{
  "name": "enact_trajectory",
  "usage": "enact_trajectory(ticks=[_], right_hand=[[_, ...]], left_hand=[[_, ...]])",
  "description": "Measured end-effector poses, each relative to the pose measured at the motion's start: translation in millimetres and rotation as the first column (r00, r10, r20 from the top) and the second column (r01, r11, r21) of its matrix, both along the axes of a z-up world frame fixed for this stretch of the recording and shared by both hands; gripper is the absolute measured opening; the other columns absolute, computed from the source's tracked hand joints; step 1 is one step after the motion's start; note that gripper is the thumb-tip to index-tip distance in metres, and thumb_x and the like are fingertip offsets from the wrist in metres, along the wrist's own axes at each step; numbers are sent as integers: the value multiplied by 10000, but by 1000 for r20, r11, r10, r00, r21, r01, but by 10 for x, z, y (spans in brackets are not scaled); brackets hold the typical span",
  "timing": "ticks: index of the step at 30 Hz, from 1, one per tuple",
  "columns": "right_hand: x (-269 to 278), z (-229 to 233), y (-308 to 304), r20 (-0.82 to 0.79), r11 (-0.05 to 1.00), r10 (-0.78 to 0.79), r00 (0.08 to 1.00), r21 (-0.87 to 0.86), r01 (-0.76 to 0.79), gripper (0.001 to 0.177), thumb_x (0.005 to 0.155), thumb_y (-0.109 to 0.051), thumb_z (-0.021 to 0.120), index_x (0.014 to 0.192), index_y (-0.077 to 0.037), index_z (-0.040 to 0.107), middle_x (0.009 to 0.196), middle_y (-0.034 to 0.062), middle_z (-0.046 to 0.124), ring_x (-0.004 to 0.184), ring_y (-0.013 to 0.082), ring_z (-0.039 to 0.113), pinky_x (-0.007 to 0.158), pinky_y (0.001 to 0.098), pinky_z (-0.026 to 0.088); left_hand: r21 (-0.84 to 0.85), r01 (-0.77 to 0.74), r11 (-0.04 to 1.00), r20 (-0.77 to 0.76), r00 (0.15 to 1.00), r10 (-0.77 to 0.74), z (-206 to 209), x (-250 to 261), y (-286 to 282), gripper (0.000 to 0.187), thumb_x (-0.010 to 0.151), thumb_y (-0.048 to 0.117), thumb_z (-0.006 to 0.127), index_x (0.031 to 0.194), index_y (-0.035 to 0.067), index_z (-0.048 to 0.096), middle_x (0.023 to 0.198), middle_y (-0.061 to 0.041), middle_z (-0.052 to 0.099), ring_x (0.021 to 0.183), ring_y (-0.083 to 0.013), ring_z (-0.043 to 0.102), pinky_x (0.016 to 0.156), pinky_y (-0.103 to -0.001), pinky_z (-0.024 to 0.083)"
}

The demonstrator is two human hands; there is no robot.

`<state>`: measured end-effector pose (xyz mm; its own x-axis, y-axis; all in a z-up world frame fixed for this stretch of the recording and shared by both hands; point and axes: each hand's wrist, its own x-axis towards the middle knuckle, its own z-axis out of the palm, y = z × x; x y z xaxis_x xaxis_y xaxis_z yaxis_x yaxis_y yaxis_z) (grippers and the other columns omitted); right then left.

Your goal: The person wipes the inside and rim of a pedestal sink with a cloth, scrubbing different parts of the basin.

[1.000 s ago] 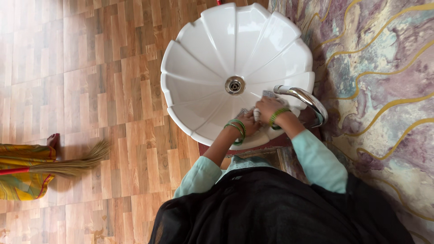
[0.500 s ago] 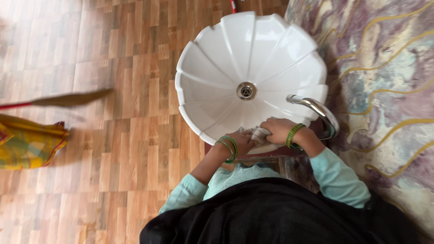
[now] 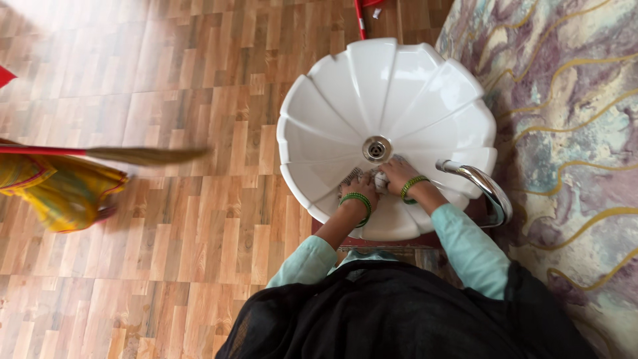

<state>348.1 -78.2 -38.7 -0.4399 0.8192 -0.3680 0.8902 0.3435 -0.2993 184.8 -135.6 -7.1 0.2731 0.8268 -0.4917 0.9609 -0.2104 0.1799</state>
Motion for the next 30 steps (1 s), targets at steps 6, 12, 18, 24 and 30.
enact_trajectory(ticks=[6,12,18,24,30], right_hand=[[13,342,-498,-7,980,130,991,-153,-130,535,823,-189,692,1334,-101,560,1235,168,585,1185,347,574,1035,447,466],[-191,405,-589,-63,952,155,986,-257,-166,388,843,-177,647,1218,-79,631,1195,148,614,1170,312,603,1039,421,484],[-432,35,-143,42,998,22,999,-57,-20,404,844,-165,657,1239,-89,623,1314,176,559,1221,386,560,1065,454,460],[-502,118,-200,59,995,-96,994,17,95,449,857,-165,646,1288,-69,567,1420,217,457,1241,427,499,1031,507,431],[-271,393,-680,-163,950,119,979,-267,-160,361,844,-133,593,1193,-40,592,1250,170,564,1233,335,549,1072,409,445]], left_hand=[[-318,51,947,96,995,-21,238,-372,-176,520,991,432,541,1387,109,639,1424,-127,658,1294,-307,630,1094,-463,490],[-266,179,947,132,980,-148,448,-584,-290,541,976,482,500,1353,112,619,1415,-53,630,1282,-256,606,1073,-476,461],[-59,62,996,-38,997,-64,45,-391,75,542,994,443,504,1467,177,513,1622,-9,324,1449,-258,383,1106,-631,338],[39,171,984,-133,977,-165,102,-478,163,478,1000,399,547,1413,160,577,1643,-25,355,1462,-281,392,1121,-642,314],[-271,251,929,110,967,-230,671,-838,-173,554,983,435,600,1432,118,535,1258,-137,709,1194,-319,668,1062,-477,472]])
